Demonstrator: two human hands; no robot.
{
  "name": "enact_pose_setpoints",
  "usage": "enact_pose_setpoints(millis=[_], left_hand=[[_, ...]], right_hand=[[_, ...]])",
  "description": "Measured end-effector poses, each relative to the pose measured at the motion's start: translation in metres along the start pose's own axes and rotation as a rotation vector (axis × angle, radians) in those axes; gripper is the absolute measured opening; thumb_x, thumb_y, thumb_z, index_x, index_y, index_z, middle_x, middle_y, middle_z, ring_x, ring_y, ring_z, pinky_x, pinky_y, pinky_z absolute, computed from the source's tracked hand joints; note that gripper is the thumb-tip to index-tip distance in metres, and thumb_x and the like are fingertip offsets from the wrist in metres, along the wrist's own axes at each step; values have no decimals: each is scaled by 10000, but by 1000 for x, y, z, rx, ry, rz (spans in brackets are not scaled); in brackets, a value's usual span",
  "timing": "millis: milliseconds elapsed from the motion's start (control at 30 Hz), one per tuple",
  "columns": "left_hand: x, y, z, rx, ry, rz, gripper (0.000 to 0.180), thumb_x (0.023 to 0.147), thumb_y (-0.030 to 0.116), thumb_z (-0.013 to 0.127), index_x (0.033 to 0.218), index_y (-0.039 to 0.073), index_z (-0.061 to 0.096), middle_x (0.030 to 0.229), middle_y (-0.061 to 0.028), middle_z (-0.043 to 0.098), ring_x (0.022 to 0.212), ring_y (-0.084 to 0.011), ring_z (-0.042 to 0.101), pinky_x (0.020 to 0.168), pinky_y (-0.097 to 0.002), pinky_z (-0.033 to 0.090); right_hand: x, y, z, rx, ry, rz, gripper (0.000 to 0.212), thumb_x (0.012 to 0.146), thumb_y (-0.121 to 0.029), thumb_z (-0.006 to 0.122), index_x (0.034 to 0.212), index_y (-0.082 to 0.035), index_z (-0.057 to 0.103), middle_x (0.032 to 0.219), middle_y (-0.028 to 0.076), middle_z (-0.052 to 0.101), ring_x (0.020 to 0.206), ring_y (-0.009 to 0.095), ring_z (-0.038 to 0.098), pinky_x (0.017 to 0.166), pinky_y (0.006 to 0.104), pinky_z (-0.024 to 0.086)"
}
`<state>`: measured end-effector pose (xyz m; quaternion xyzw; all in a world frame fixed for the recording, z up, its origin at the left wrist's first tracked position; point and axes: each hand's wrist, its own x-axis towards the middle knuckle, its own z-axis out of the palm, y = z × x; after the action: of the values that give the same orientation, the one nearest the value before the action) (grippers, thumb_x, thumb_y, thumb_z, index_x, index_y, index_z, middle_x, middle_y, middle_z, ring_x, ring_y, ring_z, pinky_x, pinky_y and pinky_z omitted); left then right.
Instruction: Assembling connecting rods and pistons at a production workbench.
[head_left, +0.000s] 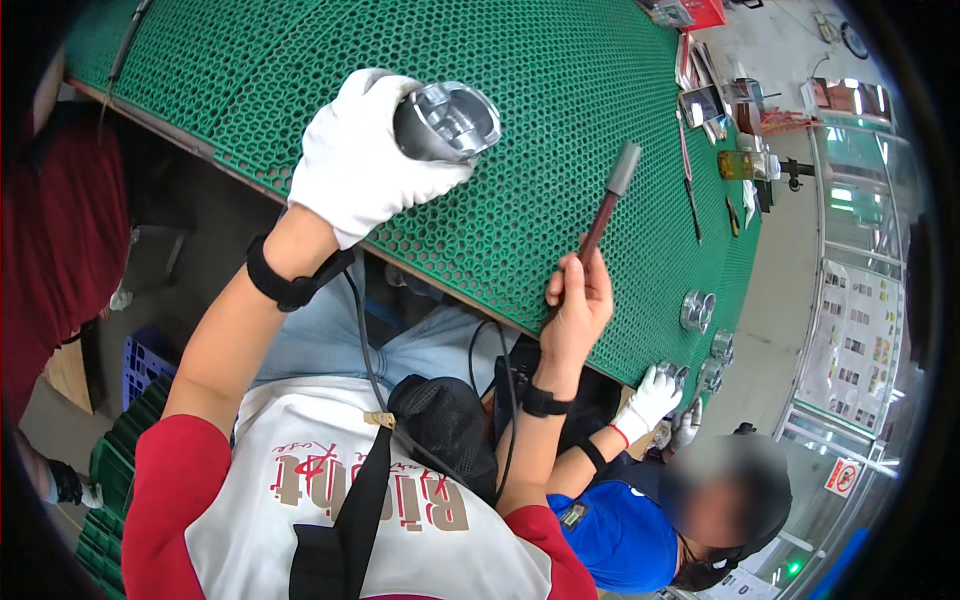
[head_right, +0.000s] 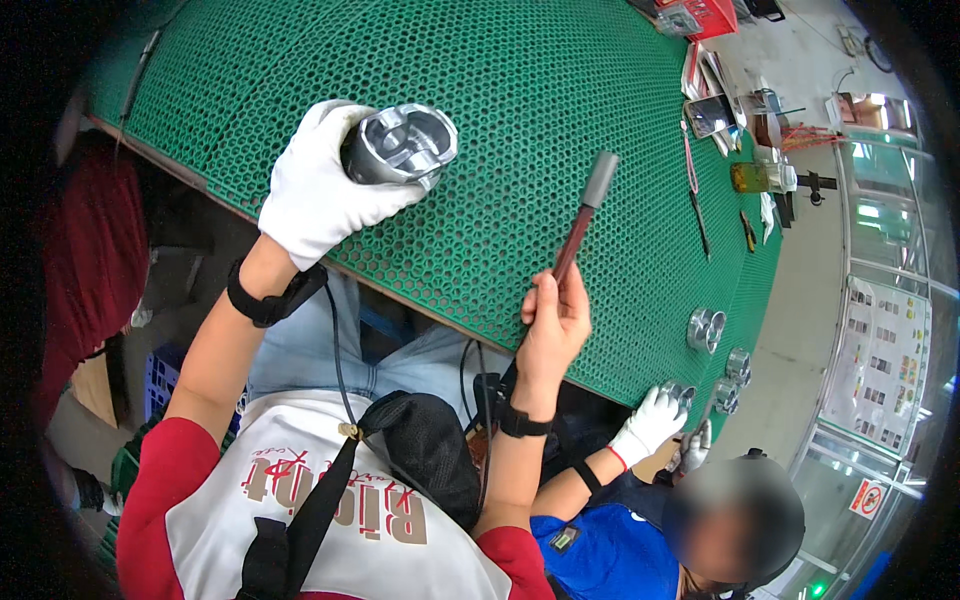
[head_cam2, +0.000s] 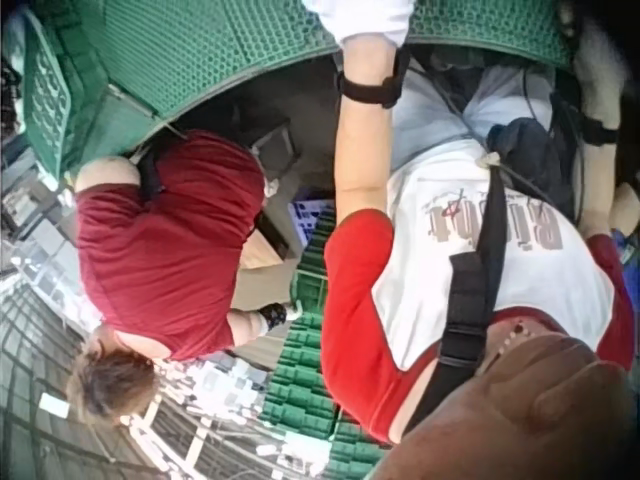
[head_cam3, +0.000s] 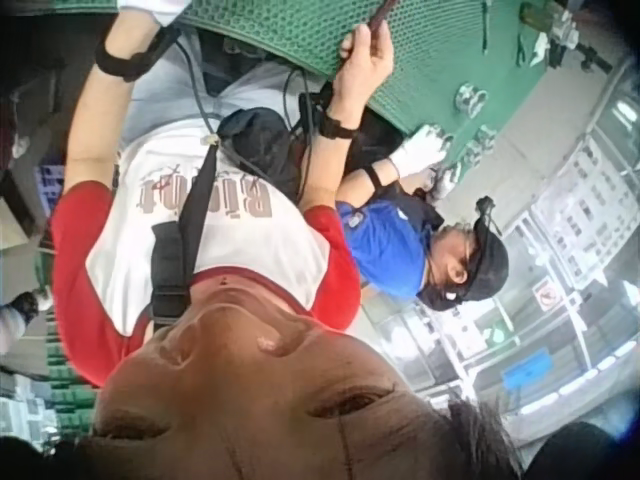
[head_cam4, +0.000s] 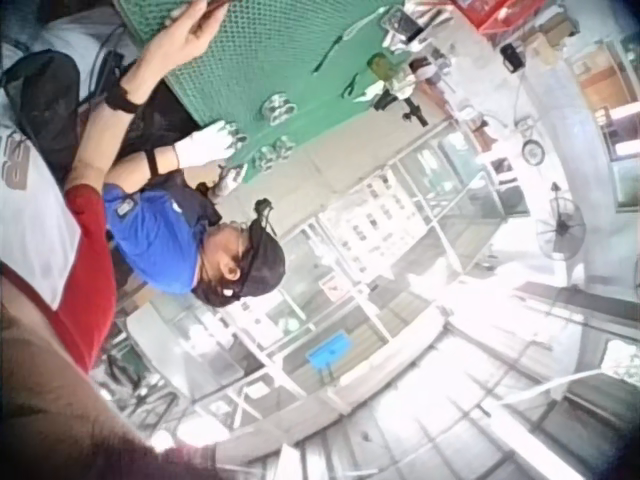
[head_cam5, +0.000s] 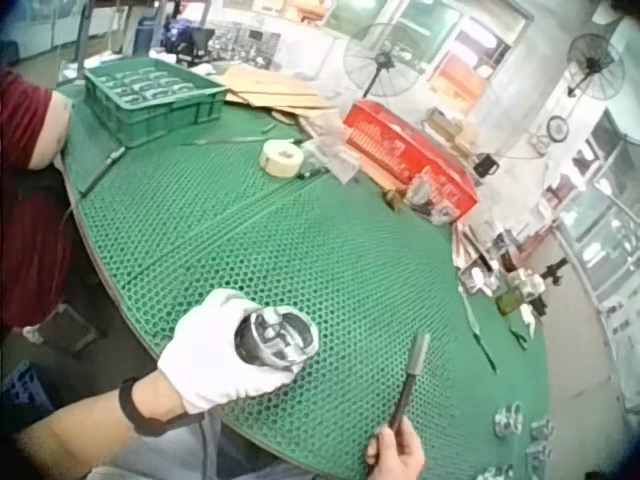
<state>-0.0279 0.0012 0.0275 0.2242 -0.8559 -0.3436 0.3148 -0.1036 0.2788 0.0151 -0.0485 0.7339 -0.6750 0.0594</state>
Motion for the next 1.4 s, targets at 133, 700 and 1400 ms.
enact_pose_setpoints(millis=[133, 700, 1400], left_hand=[[2, 2, -1, -80, -34, -96, 843, 622, 465, 917, 1273, 20, 621, 1203, -166, 670, 1053, -315, 696, 918, -389, 570], [-17, -29, -28, -697, -108, -106, 675, 653, -38, 828, 1208, 46, 454, 1304, -141, 530, 1192, -209, 573, 1042, -363, 499], [87, -241, -116, 379, -77, 71, 589, 904, 136, 739, 1443, 46, 517, 1317, -169, 605, 1215, -322, 588, 1071, -397, 443]], right_hand=[[12, -1, -5, 155, -54, 94, 350, 1030, -78, 597, 1360, 37, 580, 958, 70, 673, 667, 75, 564, 530, 214, 437], [7, 9, -4, 153, -36, 56, 373, 1034, -68, 584, 1390, 41, 559, 973, 60, 681, 677, 61, 573, 544, 202, 447], [7, 19, 9, 94, -26, 51, 419, 964, -69, 671, 1361, 33, 589, 943, 27, 684, 689, 69, 605, 612, 228, 507]])
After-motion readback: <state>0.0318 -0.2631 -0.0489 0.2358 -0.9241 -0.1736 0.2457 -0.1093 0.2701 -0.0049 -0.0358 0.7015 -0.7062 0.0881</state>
